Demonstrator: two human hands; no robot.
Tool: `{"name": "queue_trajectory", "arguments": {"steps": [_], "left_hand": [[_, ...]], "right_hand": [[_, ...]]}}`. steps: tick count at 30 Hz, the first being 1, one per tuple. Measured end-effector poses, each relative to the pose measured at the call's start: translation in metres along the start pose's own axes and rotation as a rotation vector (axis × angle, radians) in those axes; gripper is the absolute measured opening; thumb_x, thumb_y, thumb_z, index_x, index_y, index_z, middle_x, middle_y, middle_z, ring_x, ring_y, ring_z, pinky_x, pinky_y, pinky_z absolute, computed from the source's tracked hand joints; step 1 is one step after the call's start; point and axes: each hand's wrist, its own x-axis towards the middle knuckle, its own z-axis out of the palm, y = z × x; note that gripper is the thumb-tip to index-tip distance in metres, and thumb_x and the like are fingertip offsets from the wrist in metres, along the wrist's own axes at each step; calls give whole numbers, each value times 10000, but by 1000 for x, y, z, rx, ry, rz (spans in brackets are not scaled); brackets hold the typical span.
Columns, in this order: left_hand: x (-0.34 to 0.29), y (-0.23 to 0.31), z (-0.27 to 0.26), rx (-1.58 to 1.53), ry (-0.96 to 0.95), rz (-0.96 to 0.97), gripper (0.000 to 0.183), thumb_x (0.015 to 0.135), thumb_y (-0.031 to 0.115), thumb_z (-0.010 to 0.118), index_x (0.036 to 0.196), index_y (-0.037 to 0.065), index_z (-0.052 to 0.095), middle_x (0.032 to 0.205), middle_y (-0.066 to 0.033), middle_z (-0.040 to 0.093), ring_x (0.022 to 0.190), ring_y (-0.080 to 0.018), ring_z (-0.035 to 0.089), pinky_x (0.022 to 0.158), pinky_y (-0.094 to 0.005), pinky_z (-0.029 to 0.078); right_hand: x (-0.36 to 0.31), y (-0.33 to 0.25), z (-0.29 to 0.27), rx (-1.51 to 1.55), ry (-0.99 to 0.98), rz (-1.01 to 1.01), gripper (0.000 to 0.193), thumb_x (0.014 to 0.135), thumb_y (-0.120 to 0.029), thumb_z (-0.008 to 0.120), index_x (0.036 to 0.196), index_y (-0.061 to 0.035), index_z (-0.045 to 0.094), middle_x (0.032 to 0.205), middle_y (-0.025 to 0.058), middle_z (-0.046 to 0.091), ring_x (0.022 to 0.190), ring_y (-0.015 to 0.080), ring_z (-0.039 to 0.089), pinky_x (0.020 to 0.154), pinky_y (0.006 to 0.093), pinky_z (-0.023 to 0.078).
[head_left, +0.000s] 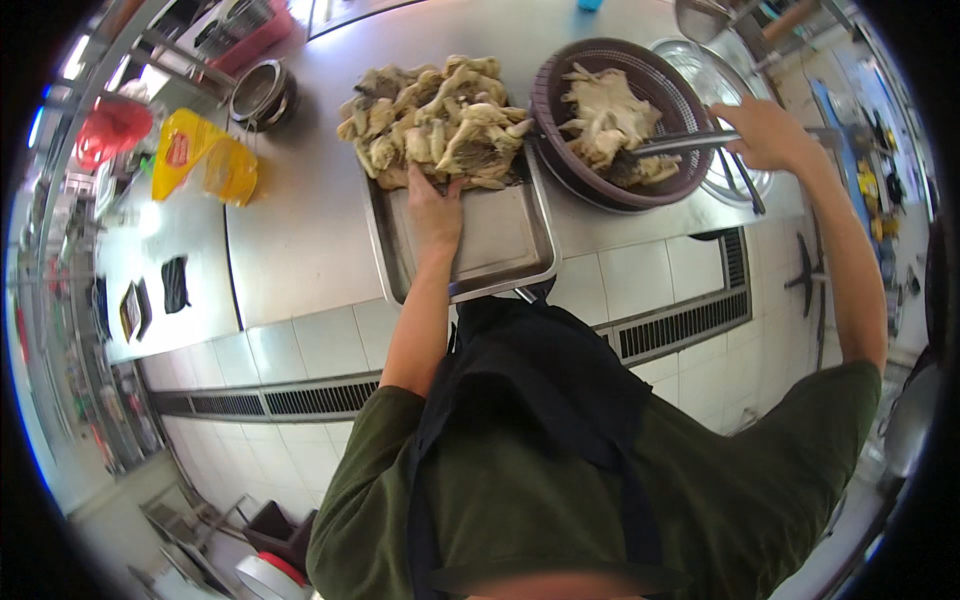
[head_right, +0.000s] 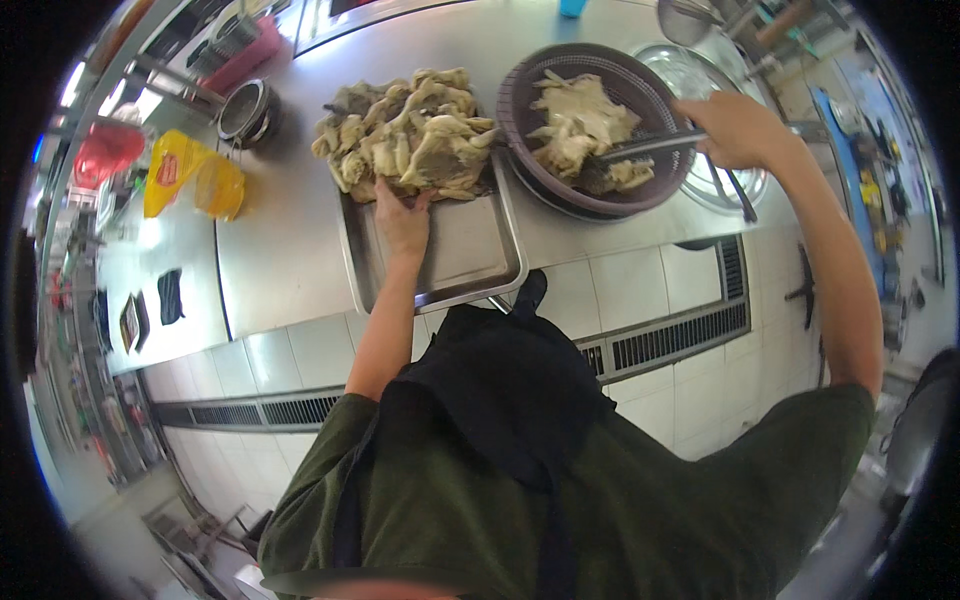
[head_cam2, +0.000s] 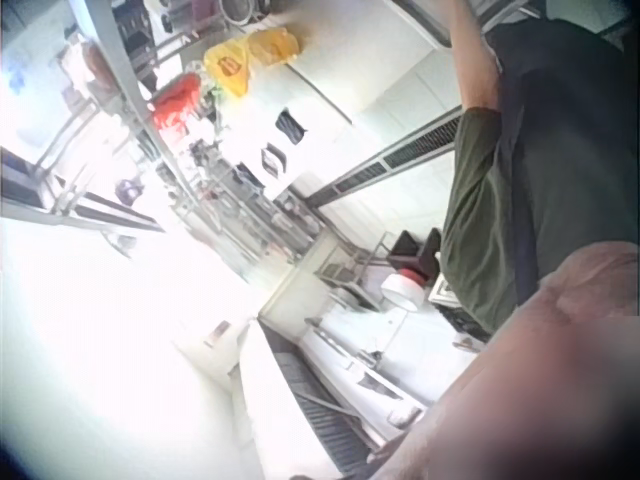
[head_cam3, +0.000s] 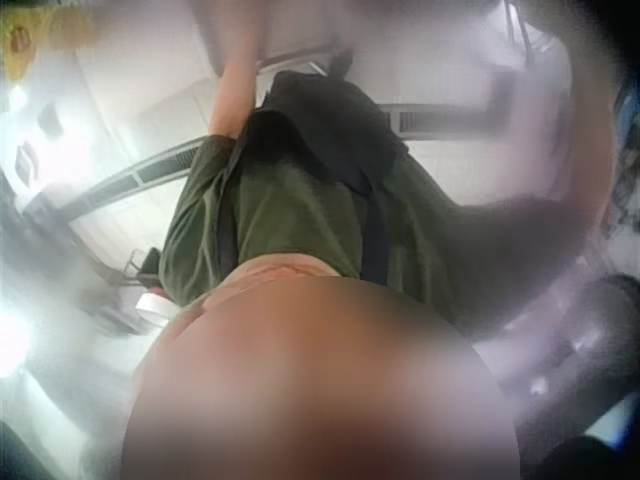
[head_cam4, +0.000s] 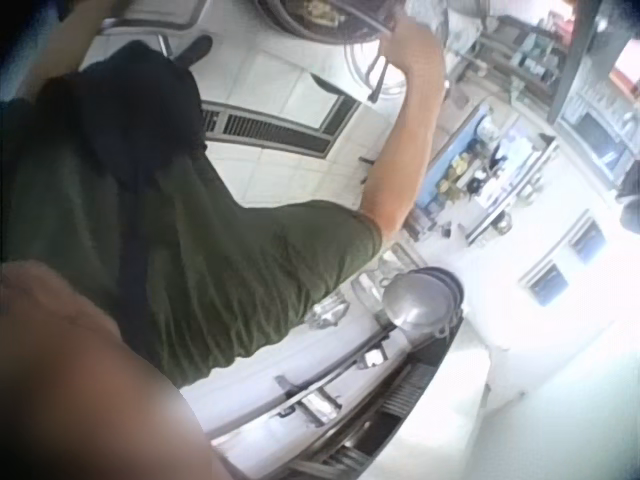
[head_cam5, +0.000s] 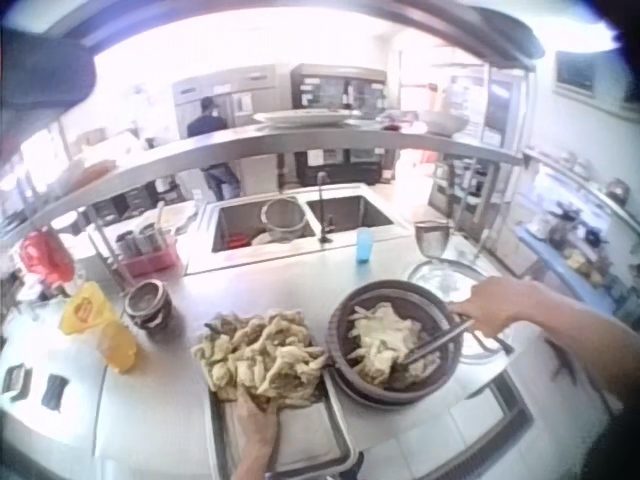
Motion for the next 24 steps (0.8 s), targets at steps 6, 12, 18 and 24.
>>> {"name": "queue_trajectory", "arguments": {"steps": [6, 12, 18, 24], "left_hand": [[-1, 0, 3, -145, 29, -35, 892, 754, 122, 873, 1449, -127, 371, 1282, -341, 577, 1158, -509, 579, 960, -498, 495], [-5, 24, 5, -205, 133, -110, 824, 756, -68, 772, 1463, -136, 356, 1192, -340, 571, 1051, -529, 589, 895, -521, 501], [-12, 31, 14, -237, 204, -168, 899, 760, -92, 753, 1528, -103, 287, 1227, -336, 532, 1057, -537, 574, 909, -513, 493], [-17, 27, 26, -383, 349, -186, 768, 757, -45, 761, 1445, -75, 421, 1146, -278, 638, 1010, -471, 635, 867, -480, 520]], "right_hand": [[-34, 26, 2, 10, -17, 71, 178, 871, -128, 705, 1026, -42, 694, 944, 218, 674, 990, 421, 625, 849, 527, 479], [-82, 40, -19, 501, 40, 173, 147, 912, -73, 683, 999, 34, 631, 762, 120, 594, 666, 181, 587, 623, 332, 465], [-50, -34, -17, 846, 349, -22, 46, 941, -7, 644, 967, 31, 640, 695, 31, 558, 592, 79, 505, 565, 257, 408], [22, -126, -28, 759, 151, -214, 154, 892, -81, 705, 970, 46, 669, 695, 143, 630, 623, 192, 593, 609, 341, 451]]}}
